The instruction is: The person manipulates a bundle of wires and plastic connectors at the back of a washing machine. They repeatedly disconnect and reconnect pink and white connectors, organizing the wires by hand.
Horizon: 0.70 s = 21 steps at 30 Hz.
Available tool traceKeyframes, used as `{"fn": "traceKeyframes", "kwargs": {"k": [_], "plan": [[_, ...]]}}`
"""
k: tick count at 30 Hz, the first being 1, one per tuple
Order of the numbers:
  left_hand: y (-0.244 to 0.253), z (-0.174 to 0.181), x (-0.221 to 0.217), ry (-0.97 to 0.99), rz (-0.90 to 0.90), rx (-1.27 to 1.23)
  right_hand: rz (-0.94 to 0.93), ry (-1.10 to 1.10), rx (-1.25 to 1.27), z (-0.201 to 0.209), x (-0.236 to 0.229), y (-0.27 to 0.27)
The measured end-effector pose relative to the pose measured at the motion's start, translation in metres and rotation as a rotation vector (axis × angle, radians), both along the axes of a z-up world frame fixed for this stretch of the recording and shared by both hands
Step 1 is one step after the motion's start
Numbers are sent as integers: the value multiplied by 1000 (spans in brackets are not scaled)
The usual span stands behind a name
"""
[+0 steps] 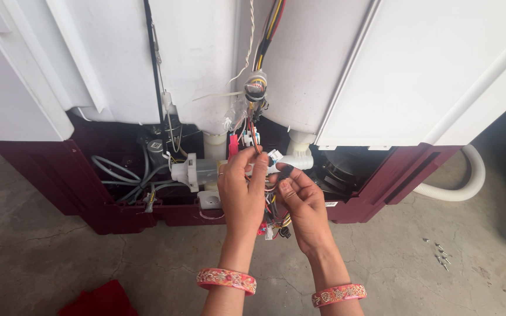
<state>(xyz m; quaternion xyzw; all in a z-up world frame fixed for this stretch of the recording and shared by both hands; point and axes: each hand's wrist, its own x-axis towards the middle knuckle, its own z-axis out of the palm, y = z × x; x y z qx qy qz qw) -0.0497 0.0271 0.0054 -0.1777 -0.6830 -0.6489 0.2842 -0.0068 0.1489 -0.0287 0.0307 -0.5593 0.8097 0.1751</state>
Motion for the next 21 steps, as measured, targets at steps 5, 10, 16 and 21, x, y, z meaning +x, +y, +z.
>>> {"fn": "traceKeyframes", "kwargs": {"k": [5,10,16,21], "plan": [[4,3,-3,-92,-55,16,-108,-17,21,2,2,3],[0,11,1,-275,-317,226,-335,18,178,10,5,-3],[-20,18,8,-364,-348,206,-731,-43,433,25,15,-42],[-45,16,15,-271,-319,161,-920,229,733,34,21,-73]]}}
